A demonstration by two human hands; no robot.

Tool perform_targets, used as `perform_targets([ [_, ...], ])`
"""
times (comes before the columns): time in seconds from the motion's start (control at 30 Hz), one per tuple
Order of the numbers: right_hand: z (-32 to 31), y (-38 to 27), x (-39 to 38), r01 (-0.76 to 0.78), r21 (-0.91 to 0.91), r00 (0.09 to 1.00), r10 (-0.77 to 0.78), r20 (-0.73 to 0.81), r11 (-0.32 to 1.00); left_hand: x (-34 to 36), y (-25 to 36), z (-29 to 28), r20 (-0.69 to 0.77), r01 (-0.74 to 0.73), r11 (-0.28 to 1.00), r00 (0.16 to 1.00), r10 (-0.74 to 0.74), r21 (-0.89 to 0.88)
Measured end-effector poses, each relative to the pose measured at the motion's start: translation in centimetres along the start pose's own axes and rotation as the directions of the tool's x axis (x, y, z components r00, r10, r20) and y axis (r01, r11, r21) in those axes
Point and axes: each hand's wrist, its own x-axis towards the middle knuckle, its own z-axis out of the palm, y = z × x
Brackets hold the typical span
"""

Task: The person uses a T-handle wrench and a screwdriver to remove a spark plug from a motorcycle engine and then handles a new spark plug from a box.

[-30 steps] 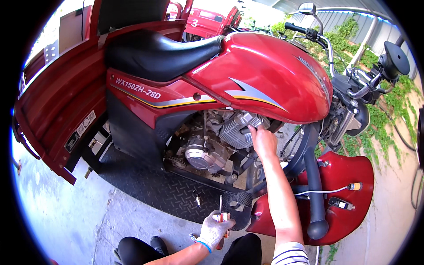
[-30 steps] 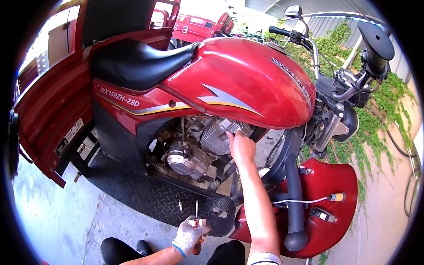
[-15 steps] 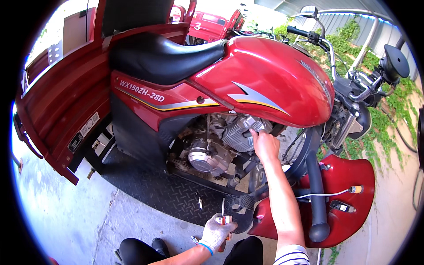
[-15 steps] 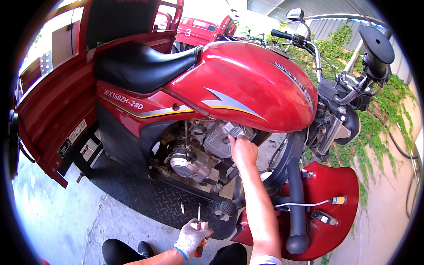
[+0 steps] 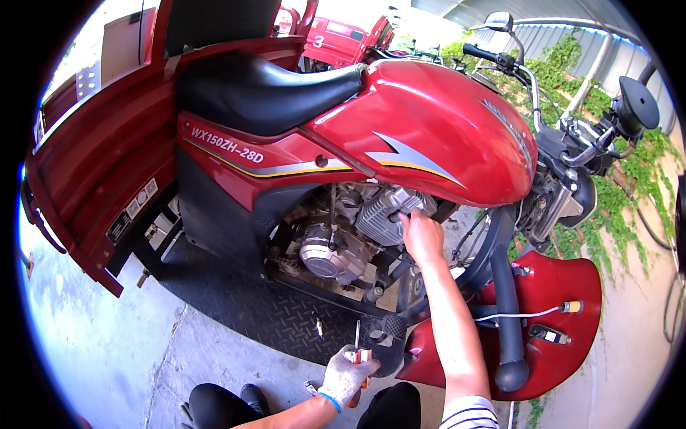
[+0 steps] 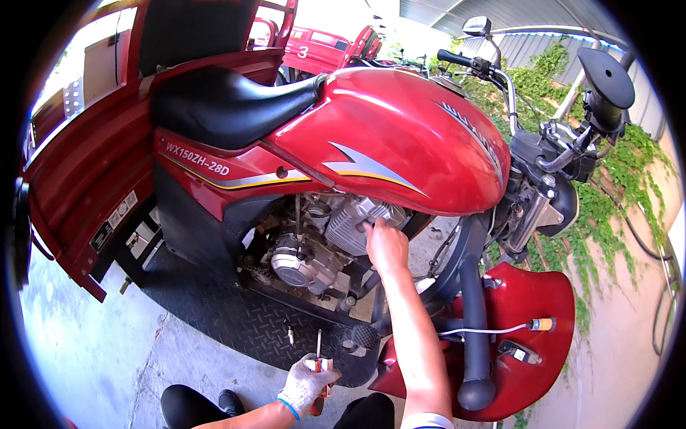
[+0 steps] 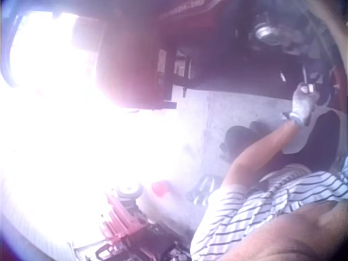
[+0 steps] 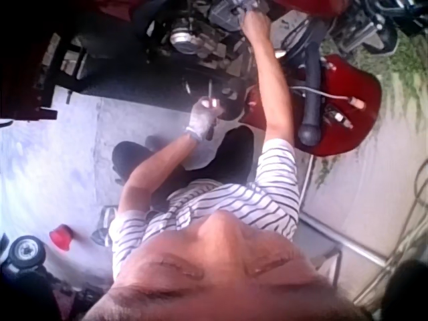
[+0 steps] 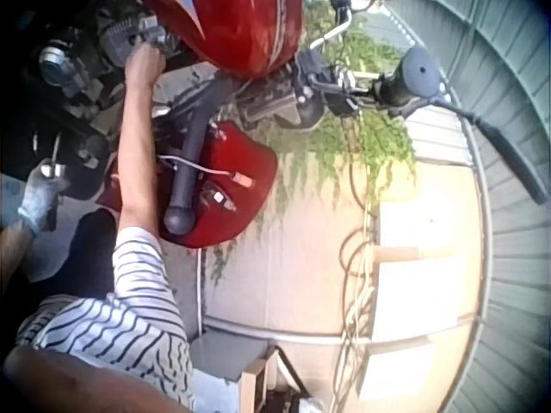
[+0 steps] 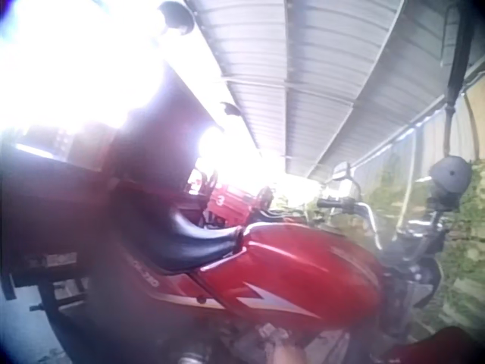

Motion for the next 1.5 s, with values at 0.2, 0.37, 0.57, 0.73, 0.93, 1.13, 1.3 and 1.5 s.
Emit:
perform_targets([
  [0.2,0.0,-0.1,-0.2,0.158,0.079,0.976,-0.144,-0.165,0.984,0.5,-0.9,-0.4,-0.018,-0.035,0.999,0.999,0.035,0.034],
  [0.37,0.8,0.2,0.3,-0.012,-0.018,0.999,0.012,-0.035,1.000,-0.4,0.6,0.3,0.012,0.011,1.000,1.000,-0.011,0.002],
  [0.57,-4.3,-3.6,-3.8,-0.183,0.209,0.981,0.166,0.096,0.961,0.1,1.2,-0.7,-0.016,-0.027,0.996,1.000,0.026,-0.082],
  [0.73,-3.2,-3.9,-16.5,-0.635,0.713,0.703,-0.160,0.693,0.297,1.3,2.7,-1.9,0.124,-0.083,0.810,0.974,0.188,-0.580],
  [0.93,-1.3,-8.5,-25.3,-0.675,0.736,0.700,-0.355,0.620,-0.045,2.7,5.0,-3.0,-0.020,-0.197,0.702,0.967,0.252,-0.685],
  [1.13,-1.6,-6.8,-24.9,-0.524,0.820,0.851,-0.093,0.517,-0.232,1.9,5.4,-3.1,0.061,-0.167,0.681,0.953,0.298,-0.713],
  [1.3,1.9,-3.6,-18.5,-0.341,0.922,0.877,0.415,0.241,0.184,1.9,4.4,-2.5,0.069,-0.120,0.700,0.969,0.235,-0.704],
  [1.5,5.0,2.2,-12.7,-0.323,0.604,0.896,0.442,-0.054,0.728,0.3,4.2,-2.1,0.090,-0.105,0.753,0.973,0.214,-0.650],
])
